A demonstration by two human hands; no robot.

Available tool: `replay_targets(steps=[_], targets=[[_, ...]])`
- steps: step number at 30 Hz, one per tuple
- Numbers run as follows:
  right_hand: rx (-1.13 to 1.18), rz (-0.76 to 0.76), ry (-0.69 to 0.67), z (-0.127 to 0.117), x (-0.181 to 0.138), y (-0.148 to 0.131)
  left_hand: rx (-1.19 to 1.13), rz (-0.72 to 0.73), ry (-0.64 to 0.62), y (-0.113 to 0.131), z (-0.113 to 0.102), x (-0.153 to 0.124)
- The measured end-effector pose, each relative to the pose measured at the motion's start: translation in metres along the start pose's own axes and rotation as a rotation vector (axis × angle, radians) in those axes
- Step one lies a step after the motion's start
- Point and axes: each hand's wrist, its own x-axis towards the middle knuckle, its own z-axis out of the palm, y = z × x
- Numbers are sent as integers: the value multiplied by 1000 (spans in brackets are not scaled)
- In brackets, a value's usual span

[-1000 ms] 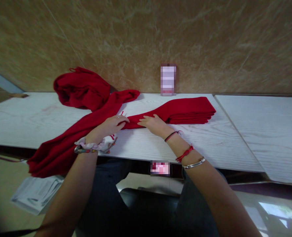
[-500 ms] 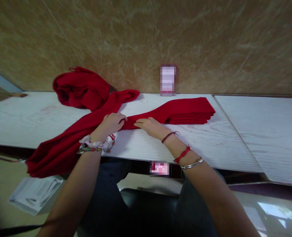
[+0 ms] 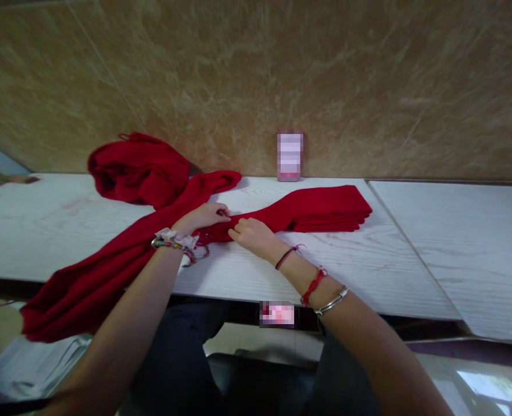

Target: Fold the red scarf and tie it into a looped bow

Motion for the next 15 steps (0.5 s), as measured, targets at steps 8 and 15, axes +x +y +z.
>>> replay_targets(steps=[8,15], targets=[[216,13,99,12,2,6,33,205,28,-12,4,5],[389,-17,139,23,-3,9,279,390,118,-13,6,-30]])
